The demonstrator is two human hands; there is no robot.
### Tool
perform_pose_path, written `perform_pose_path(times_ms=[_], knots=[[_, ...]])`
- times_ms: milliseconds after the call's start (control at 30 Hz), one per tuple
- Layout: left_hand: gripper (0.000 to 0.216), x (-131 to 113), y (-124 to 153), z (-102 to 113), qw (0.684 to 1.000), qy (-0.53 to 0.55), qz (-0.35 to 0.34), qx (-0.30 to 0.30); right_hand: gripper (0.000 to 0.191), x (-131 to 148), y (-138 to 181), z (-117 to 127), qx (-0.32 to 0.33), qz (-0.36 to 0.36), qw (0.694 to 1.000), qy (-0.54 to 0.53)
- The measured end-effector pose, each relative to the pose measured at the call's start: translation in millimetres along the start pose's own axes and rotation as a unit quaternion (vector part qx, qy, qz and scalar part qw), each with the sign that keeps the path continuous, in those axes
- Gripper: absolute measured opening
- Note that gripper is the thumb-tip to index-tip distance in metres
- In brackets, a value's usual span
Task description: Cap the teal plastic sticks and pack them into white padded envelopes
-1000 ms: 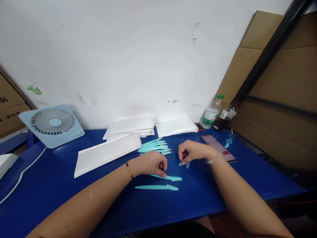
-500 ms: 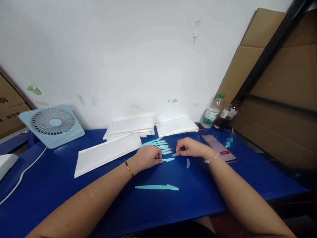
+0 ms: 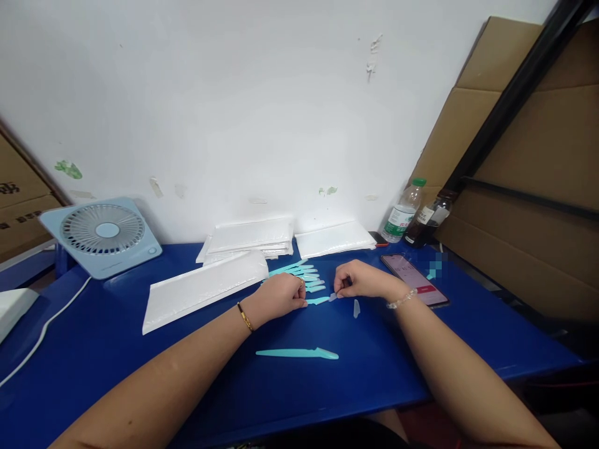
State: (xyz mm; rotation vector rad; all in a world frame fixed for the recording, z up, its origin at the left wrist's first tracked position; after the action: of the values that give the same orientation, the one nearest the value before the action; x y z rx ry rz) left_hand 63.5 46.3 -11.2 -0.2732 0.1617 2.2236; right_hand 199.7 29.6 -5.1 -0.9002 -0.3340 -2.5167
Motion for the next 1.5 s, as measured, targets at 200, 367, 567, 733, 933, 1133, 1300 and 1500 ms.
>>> perform_pose_path(times_ms=[200, 367, 567, 733, 933, 1133, 1300, 1500], knots=[[0.011, 1.9, -1.7, 2.1, 1.0, -0.004, 0.006, -0.005, 0.011, 15.6, -14.4, -16.5, -0.027, 0.022, 0.999, -0.002], [0.01, 5.2, -1.7, 9.1, 1.0, -0.024, 0.014, -0.006, 0.01, 18.1, -16.8, -11.4, -0.075, 0.045, 0.996, 0.013], [0.035, -27.4, 14.4, 15.2, 0.998, 0.017, -0.055, 0.028, 0.031, 1.6, 15.1, 0.8, 0.07, -0.01, 0.997, -0.025], [0.023, -51.0, 29.3, -9.0, 0.984, -0.001, -0.104, 0.145, 0.022, -2.8, 16.7, -7.7, 0.113, -0.048, 0.992, -0.013], [0.009, -21.7, 11.7, -1.5, 0.998, 0.002, -0.013, 0.057, 0.021, -0.3, 4.6, -9.7, 0.061, -0.029, 0.997, -0.03], [0.011, -16.2, 7.4, -2.8, 0.999, 0.012, -0.016, 0.051, 0.022, -5.3, 5.0, -5.0, 0.044, -0.026, 0.998, -0.048], [0.01, -16.5, 7.6, -3.8, 0.998, 0.021, -0.013, 0.057, 0.014, 1.8, 3.1, -6.0, 0.021, -0.001, 0.999, -0.028], [0.01, -13.4, 6.9, -3.8, 0.998, 0.028, -0.003, 0.058, 0.018, 12.8, 5.2, -12.5, 0.036, -0.003, 0.999, 0.005]])
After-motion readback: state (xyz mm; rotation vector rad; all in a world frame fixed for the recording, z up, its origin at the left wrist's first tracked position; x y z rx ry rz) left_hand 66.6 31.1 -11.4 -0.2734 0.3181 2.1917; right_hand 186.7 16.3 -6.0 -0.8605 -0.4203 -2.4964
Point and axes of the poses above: each hand's wrist, its own y-axis away from the middle knuckle, its own z-axis out of the back of the hand, x = y × z, the point moved 9 cm from there along -y, towards the middle knuckle, and after that the axes turned 7 degrees about -y, right-handed, at the moved point
